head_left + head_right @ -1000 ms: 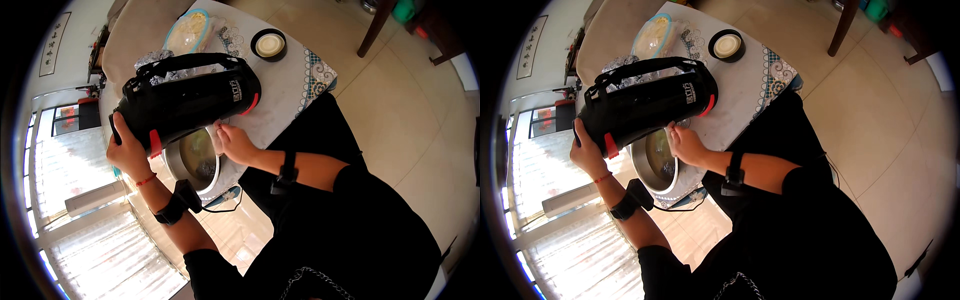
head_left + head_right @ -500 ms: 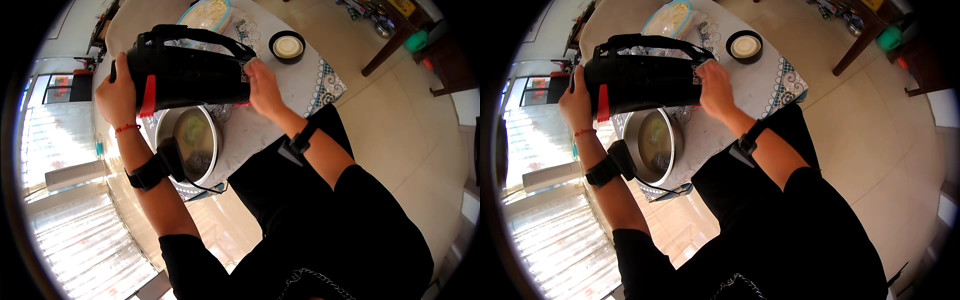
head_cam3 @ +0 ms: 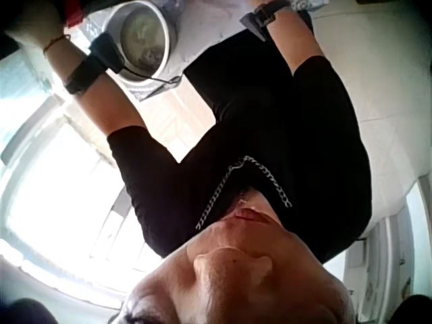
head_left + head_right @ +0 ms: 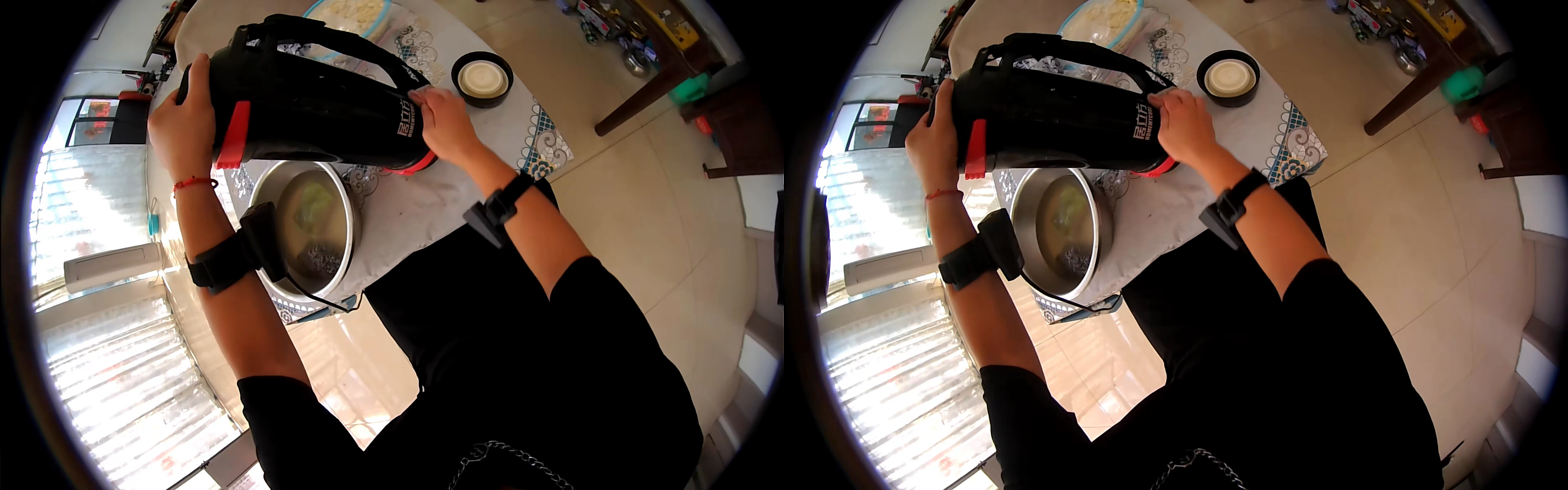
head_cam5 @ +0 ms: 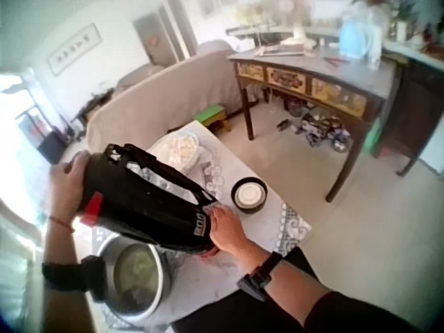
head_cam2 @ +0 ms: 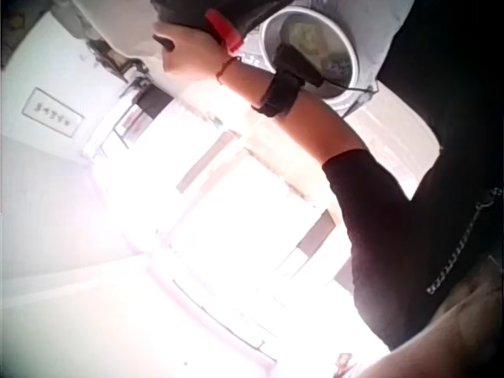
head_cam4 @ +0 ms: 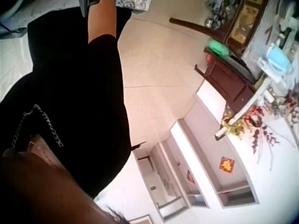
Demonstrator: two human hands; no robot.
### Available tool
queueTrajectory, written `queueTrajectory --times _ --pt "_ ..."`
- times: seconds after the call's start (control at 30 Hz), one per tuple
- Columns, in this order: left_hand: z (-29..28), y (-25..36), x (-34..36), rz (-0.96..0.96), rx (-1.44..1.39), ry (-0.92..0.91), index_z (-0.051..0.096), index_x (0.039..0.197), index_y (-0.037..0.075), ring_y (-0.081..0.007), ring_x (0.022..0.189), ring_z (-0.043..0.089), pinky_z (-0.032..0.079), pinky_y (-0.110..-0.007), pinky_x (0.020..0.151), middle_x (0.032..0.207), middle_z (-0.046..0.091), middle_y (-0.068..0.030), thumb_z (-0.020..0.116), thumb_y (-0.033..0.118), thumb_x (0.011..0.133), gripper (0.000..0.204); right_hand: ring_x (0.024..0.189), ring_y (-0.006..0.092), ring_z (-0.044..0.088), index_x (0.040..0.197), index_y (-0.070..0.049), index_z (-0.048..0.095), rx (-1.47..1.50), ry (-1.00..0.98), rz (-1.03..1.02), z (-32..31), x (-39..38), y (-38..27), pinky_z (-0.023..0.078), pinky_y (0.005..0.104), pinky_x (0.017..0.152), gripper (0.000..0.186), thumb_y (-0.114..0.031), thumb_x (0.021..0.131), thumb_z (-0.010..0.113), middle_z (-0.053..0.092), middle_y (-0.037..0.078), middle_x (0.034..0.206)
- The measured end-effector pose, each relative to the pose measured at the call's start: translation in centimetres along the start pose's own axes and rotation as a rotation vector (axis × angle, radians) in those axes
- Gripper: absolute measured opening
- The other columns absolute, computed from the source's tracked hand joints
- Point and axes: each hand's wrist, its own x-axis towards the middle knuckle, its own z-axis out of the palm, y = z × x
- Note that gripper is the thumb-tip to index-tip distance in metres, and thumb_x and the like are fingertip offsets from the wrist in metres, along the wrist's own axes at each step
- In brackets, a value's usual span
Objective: The person wipes the exterior of a vacuum flask with a cloth, then washes the inner lid and exterior parts in a basin of water.
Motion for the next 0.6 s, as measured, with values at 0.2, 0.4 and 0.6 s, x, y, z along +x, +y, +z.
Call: queueTrajectory --times 0.2,0.4,0.6 --pt "0.7 -0.7 1.9 -0.049 0.147 -0.002 0.072 0.085 0.003 -0.0334 0.086 0.063 0.049 -0.041 0.077 0.088 0.067 -0.0194 0.053 0.069 0.068 0.07 0.109 0.0306 0.05 0.108 -0.01 0.064 0.047 -0.192 -0.047 0.2 2.3 0.4 0.042 0.0431 0.091 0.026 -0.011 0.089 0.047 0.06 0.012 0.111" --pt "3.0 -2.2 4.4 0.116 0.484 -0.087 0.051 0.122 0.044 -0.0376 0.106 0.058 0.045 -0.038 0.09 0.111 0.062 -0.0213 0.032 0.055 0.089 0.039 0.11 0.0358 0.046 0.117 -0.003 0.055 0.113 0.13 -0.054 0.8 -4.0 -0.3 0.037 0.0416 0.095 0.03 -0.003 0.088 0.05 0.05 0.015 0.12" --pt "2.0 -0.7 5.1 -0.03 0.327 -0.065 0.059 0.116 0.023 -0.037 0.11 0.056 0.043 -0.039 0.094 0.114 0.061 -0.0229 0.039 0.065 0.08 0.059 0.109 0.0388 0.044 0.12 0.004 0.05 -0.067 0.213 -0.194 0.8 -7.2 -3.5 0.039 0.0446 0.09 0.039 0.001 0.082 0.055 0.043 0.019 0.122"
